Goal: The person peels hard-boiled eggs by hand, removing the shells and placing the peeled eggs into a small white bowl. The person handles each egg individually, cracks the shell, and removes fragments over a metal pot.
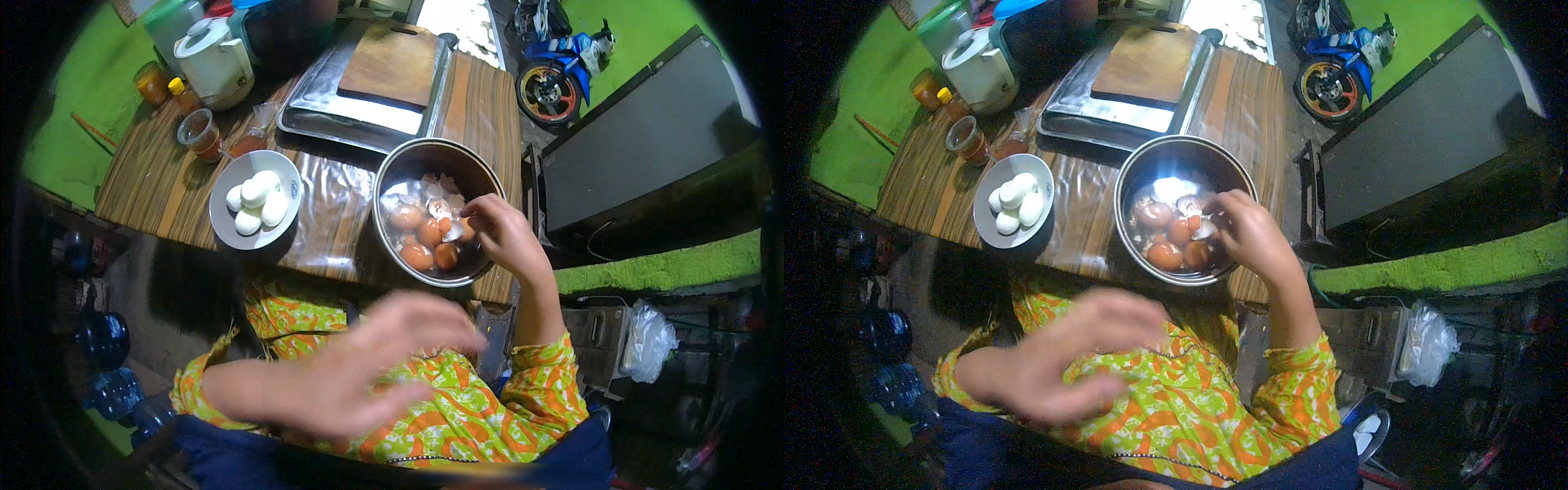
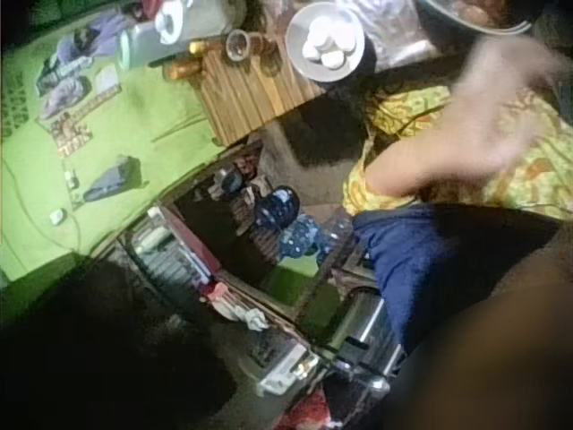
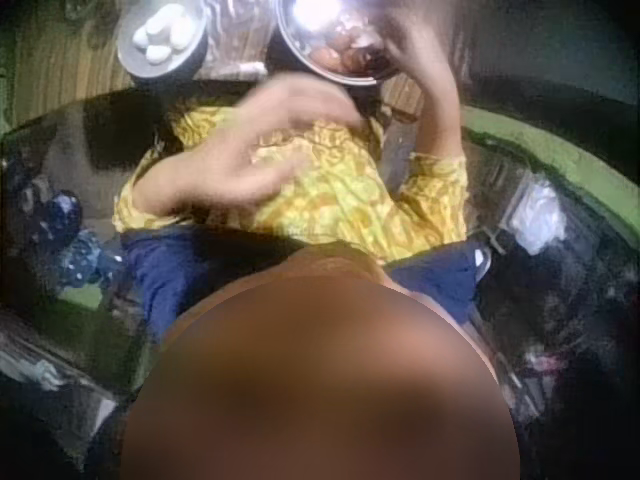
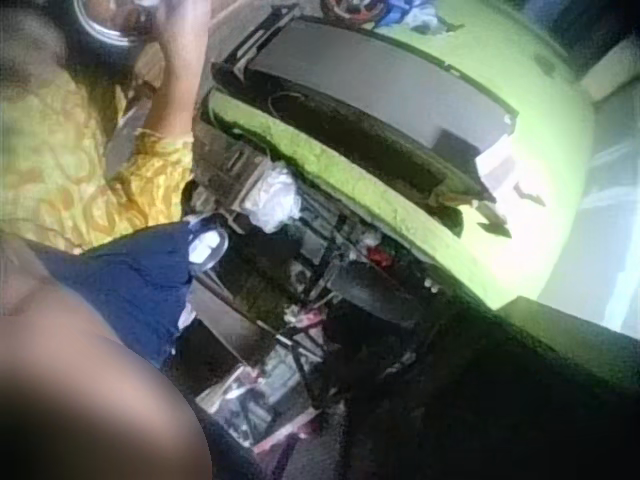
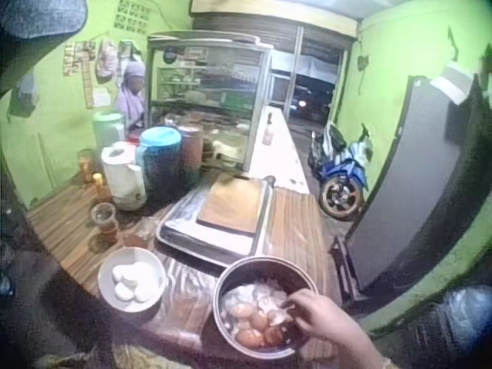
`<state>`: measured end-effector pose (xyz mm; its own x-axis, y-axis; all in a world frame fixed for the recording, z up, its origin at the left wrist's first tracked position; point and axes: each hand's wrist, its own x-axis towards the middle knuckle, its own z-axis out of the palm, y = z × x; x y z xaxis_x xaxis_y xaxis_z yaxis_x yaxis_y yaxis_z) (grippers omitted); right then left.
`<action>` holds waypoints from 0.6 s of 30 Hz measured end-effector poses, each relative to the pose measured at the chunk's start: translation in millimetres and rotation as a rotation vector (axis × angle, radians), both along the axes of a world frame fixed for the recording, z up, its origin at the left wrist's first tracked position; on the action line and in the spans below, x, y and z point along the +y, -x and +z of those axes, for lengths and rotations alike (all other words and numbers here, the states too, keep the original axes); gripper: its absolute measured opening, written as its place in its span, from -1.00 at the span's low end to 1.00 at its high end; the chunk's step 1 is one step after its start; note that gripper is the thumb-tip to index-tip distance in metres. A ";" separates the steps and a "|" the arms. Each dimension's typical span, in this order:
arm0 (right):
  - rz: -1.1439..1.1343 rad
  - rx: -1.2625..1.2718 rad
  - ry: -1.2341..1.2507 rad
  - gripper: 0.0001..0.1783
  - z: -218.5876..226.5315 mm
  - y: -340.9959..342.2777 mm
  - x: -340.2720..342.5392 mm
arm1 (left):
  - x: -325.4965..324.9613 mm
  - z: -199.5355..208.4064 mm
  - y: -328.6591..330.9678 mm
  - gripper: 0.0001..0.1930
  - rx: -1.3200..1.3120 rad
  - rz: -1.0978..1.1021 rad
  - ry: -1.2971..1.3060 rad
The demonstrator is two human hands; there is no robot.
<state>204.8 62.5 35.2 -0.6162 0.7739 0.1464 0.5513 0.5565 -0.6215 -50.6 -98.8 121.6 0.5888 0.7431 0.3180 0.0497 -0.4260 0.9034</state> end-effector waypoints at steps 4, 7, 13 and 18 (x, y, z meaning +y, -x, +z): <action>0.153 -0.310 -0.057 -0.86 -15.2 11.9 10.7 | 12.9 -55.5 15.0 -0.60 -0.104 0.558 0.316; 0.275 -0.469 -0.055 -0.75 -28.5 26.5 12.3 | 30.3 -93.9 23.2 -0.63 -0.260 0.731 0.302; 0.289 -0.737 -0.111 -0.47 -40.1 52.4 12.2 | 45.3 -120.2 18.4 -0.65 -0.408 0.676 0.391; 0.234 -0.711 -0.020 -0.51 -44.9 56.8 12.3 | 57.7 -117.9 5.2 -0.67 -0.283 0.654 0.273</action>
